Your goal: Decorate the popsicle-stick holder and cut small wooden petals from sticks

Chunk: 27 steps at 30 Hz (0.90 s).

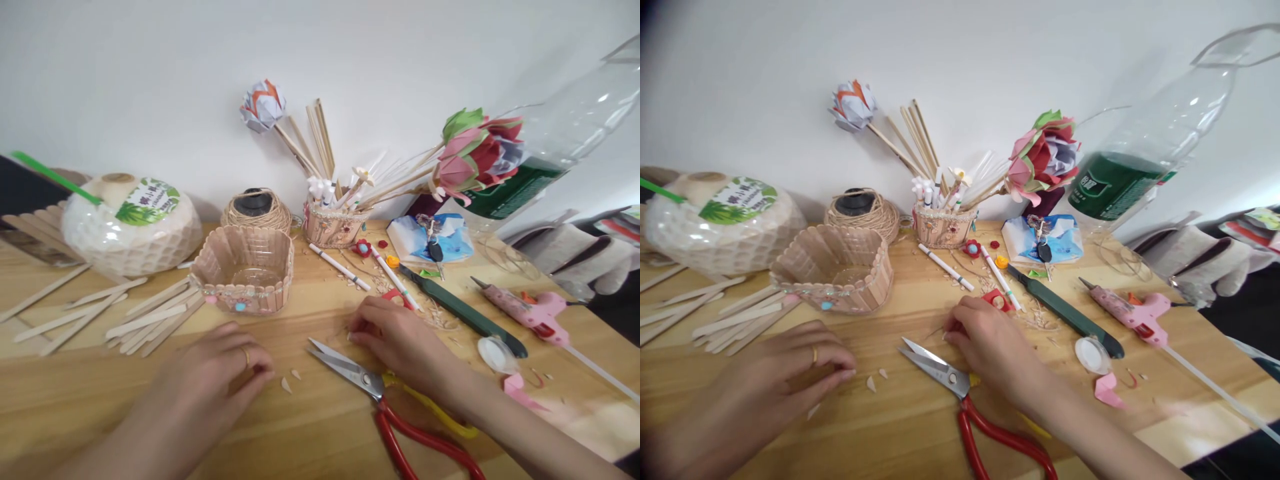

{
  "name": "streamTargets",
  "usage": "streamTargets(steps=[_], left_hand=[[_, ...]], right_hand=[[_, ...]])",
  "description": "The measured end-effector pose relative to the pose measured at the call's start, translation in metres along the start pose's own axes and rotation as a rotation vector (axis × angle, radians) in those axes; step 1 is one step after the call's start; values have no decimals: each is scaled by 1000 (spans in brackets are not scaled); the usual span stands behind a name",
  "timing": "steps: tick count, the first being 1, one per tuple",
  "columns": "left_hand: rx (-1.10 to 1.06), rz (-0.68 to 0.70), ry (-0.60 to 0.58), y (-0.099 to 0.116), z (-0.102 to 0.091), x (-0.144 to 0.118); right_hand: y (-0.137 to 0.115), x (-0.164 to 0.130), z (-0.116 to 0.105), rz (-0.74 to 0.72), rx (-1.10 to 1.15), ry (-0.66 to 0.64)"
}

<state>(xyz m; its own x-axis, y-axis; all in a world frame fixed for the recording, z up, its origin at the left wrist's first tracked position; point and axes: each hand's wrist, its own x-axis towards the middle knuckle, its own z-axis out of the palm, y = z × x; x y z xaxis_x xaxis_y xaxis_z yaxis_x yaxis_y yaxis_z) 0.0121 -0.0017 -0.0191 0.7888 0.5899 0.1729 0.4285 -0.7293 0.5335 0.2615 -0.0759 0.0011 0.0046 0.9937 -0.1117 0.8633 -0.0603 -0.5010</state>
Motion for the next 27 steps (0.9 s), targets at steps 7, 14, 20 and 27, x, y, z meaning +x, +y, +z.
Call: streamTargets(steps=[7,14,20,27], left_hand=[[-78,-47,-2,9,-8,1],[-322,-135,6,36,-14,4],[-713,-279,37,71,-11,2],[-1077,-304,-17,92,-13,0]], right_hand=[[-11,-4,-7,92,230,0],[-36,-30,2,191,1207,-35],[-58,-53,22,231,1758,-215],[-68,-66,32,226,1948,-282]])
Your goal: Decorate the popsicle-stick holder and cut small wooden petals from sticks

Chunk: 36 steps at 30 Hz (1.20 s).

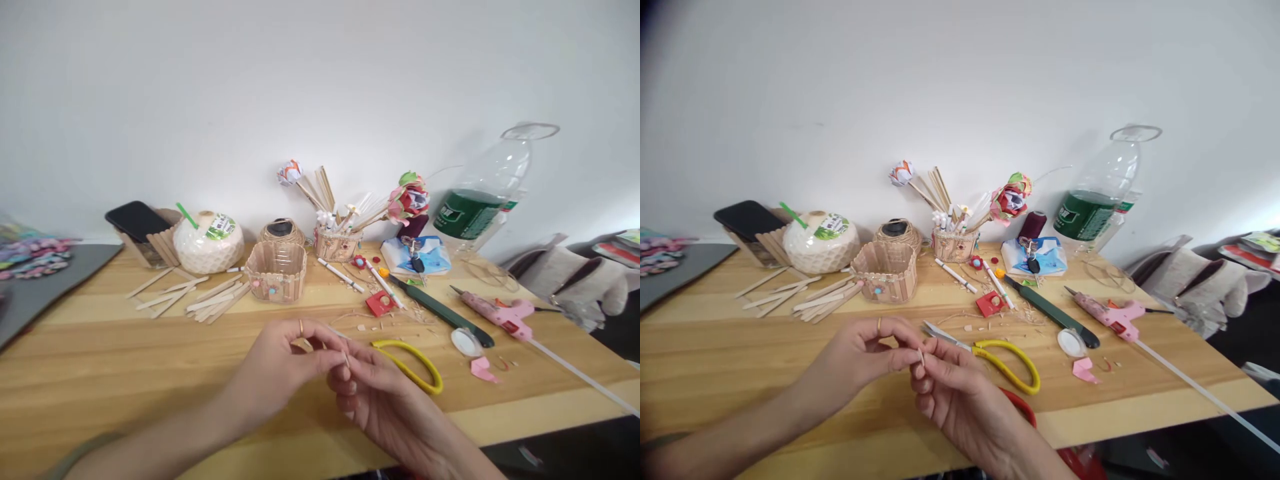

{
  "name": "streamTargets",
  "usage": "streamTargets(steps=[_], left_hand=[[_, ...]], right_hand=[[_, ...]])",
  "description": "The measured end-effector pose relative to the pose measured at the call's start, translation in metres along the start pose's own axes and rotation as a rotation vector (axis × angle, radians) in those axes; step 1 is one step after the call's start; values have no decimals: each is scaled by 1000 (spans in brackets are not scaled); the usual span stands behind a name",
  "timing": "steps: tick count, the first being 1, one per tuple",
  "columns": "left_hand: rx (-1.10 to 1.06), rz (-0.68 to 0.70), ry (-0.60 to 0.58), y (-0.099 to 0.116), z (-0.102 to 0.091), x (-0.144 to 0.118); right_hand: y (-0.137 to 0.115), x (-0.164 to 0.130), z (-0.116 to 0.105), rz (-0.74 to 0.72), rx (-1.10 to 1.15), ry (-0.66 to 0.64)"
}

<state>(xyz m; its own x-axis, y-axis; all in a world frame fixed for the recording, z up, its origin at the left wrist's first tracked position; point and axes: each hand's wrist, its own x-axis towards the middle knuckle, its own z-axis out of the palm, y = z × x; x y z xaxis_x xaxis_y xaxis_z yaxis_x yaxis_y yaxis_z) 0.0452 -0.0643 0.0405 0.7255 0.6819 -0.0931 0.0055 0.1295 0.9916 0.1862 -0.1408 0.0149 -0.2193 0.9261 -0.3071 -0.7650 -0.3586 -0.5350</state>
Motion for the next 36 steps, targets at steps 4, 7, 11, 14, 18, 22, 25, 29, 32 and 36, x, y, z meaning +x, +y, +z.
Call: streamTargets(steps=[4,7,11,14,18,22,25,29,32,36], left_hand=[[-43,-112,77,7,1,-3],[-67,-169,98,10,3,-5],[-3,-169,131,13,8,-9],[74,-134,136,15,12,-12],[148,-90,119,16,14,-15],[172,-84,95,15,15,-17],[189,-92,94,15,16,-17],[201,-107,95,17,16,-18],[145,-137,76,19,16,-18],[85,-162,64,20,16,-18]], right_hand=[[1,-5,1,-157,-269,71],[0,-11,0,-333,-624,190],[1,-18,4,-434,-852,286],[1,-22,11,-465,-920,333],[1,-25,14,-486,-941,372],[-2,-26,9,-446,-942,310],[-6,-27,11,-397,-919,304],[-8,-29,15,-345,-898,305],[-8,-28,13,-348,-904,295],[-6,-26,7,-369,-918,288]])
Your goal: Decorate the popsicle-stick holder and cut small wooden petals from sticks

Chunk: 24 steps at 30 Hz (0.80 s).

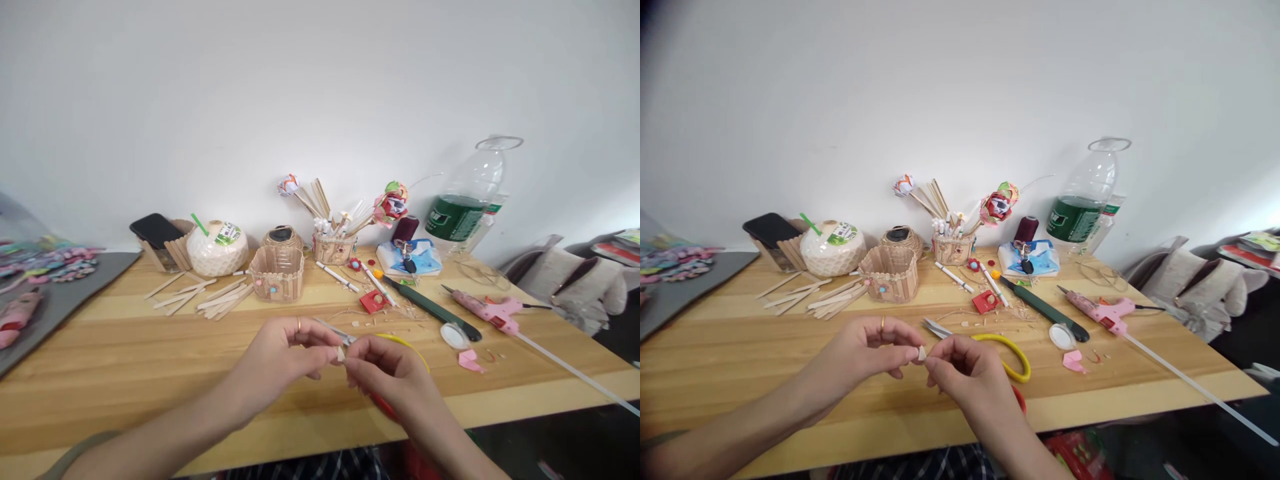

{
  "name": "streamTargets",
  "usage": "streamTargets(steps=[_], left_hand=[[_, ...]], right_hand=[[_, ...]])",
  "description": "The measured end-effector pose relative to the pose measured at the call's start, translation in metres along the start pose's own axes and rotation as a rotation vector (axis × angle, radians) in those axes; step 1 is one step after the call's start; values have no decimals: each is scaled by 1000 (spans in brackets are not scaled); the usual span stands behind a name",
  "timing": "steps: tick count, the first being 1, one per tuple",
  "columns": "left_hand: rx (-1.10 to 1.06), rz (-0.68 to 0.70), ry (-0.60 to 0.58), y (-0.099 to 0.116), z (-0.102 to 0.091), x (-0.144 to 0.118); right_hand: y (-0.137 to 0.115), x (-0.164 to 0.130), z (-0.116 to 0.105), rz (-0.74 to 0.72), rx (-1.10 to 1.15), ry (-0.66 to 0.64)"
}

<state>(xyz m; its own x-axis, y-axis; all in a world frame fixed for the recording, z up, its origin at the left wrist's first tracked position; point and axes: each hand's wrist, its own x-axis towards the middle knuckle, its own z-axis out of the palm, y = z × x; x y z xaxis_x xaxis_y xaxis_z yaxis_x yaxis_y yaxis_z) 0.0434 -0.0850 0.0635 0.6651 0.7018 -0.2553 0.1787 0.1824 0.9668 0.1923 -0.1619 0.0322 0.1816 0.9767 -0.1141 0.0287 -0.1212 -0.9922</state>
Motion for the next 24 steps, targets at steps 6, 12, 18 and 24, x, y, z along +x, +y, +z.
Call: streamTargets(steps=[6,12,18,24], left_hand=[[55,44,-12,-2,1,2],[34,29,-32,-2,0,3],[16,20,-39,-4,-1,4],[-20,32,-61,-4,-1,3]], right_hand=[[-4,-3,0,-14,-61,12],[-14,-6,0,4,-90,12],[-13,-6,0,25,-83,7],[-11,-5,1,18,-88,11]])
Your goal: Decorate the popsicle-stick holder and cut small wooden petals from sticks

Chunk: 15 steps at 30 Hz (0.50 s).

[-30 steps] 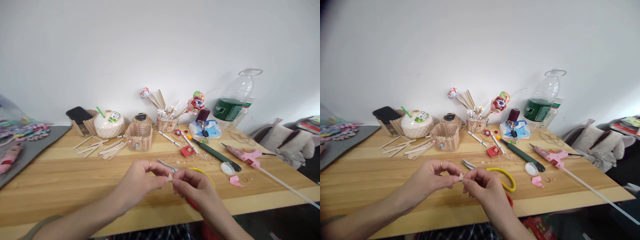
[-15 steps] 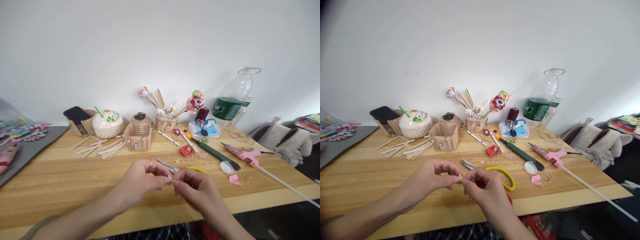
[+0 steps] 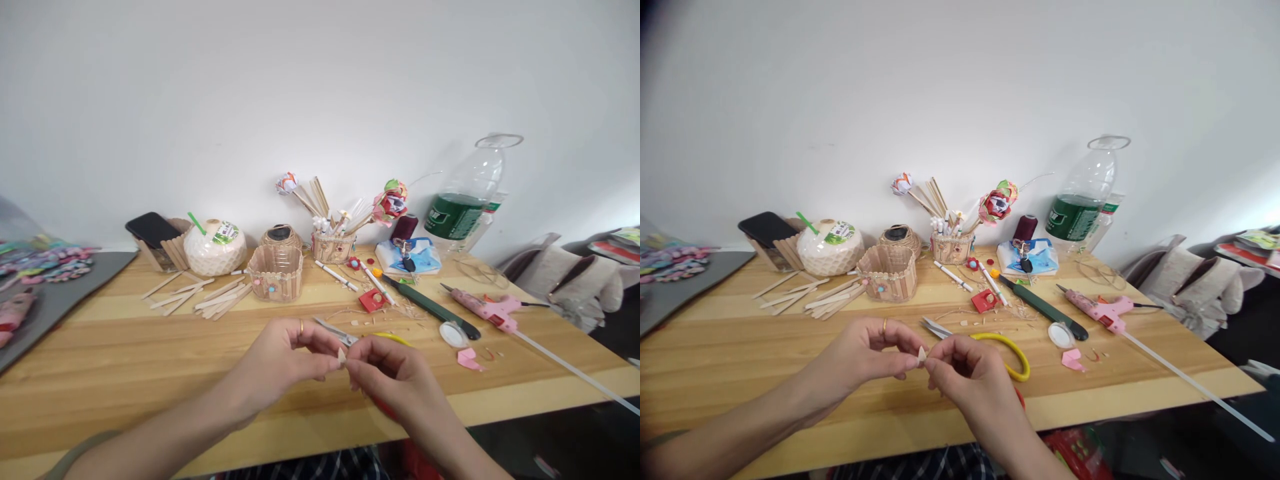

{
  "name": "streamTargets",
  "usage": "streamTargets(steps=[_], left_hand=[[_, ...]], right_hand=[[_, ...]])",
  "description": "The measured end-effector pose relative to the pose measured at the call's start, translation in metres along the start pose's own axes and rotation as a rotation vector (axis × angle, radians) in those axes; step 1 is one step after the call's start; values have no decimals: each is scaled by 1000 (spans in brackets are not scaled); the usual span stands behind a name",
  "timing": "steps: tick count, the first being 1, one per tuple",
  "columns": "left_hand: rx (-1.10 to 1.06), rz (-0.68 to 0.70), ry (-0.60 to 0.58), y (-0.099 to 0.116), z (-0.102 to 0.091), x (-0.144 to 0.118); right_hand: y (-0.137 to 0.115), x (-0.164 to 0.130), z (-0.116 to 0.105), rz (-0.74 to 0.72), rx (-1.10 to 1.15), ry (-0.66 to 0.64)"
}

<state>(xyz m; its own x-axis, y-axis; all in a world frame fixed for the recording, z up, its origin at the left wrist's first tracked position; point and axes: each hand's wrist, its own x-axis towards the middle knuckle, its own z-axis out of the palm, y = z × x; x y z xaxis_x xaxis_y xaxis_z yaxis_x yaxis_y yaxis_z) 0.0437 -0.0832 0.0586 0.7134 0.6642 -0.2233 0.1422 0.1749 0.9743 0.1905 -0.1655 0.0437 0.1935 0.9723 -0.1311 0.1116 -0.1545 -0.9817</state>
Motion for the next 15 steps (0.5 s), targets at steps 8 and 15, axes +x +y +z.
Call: streamTargets(steps=[8,15], left_hand=[[-65,6,-53,-4,-2,0],[-102,26,-34,-6,0,1]], right_hand=[[8,3,-2,26,141,-65],[6,2,-2,21,132,-56]])
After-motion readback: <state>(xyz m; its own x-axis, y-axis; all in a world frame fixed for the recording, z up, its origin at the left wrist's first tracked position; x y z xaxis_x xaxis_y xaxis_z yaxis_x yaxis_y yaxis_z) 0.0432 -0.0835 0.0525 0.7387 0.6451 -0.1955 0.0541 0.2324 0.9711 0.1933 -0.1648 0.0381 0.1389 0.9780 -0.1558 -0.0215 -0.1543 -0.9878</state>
